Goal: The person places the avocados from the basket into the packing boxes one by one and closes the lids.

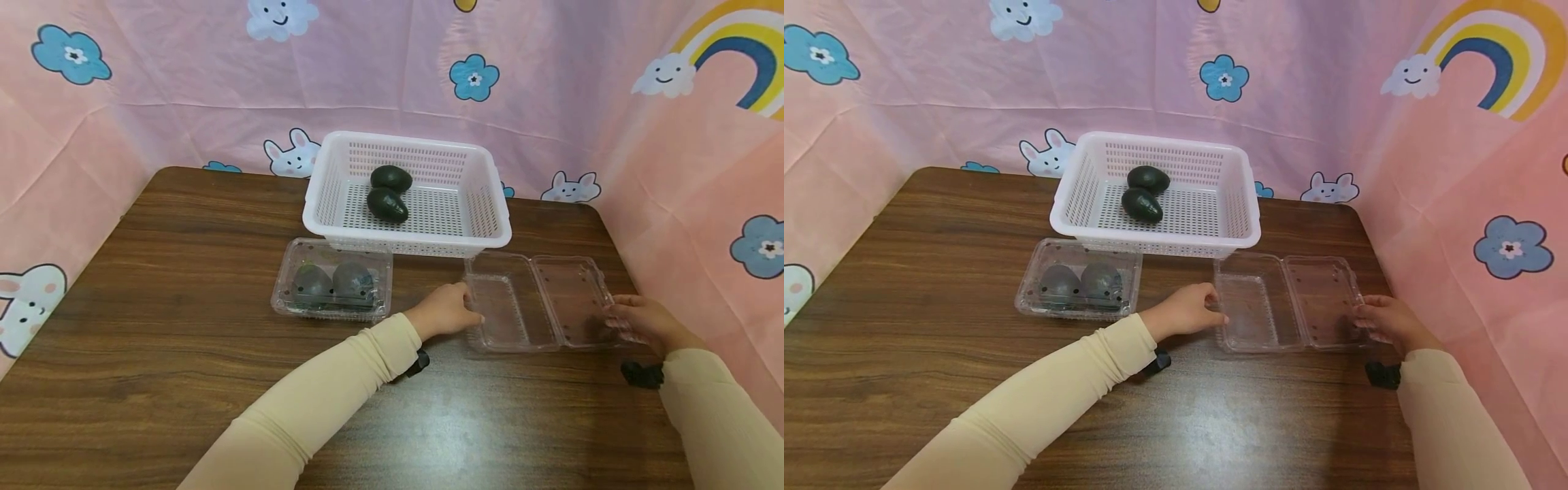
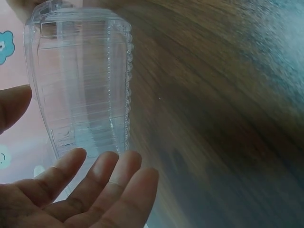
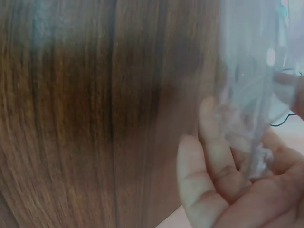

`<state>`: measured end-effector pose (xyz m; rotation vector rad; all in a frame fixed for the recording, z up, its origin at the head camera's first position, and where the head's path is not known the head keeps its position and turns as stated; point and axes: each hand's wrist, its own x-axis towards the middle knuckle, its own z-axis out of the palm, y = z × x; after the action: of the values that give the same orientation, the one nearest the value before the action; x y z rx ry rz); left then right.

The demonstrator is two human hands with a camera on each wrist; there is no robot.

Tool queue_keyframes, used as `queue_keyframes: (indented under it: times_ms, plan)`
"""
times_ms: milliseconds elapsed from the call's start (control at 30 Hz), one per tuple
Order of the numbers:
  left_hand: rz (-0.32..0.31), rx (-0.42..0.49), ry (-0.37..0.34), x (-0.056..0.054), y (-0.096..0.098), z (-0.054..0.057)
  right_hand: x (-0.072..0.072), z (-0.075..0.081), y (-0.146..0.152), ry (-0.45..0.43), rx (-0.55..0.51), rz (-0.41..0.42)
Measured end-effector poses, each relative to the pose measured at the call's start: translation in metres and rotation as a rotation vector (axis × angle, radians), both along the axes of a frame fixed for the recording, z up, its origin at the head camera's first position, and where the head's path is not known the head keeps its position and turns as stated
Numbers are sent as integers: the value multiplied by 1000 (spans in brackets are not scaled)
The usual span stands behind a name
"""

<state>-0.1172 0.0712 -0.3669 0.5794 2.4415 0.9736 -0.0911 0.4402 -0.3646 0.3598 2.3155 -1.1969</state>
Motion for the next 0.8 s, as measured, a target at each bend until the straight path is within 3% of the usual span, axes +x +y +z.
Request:
queue_keyframes:
  times_ms: [800]
  plan:
    - [15, 37, -88, -6, -30, -3, 22, 3, -15, 164, -191, 3]
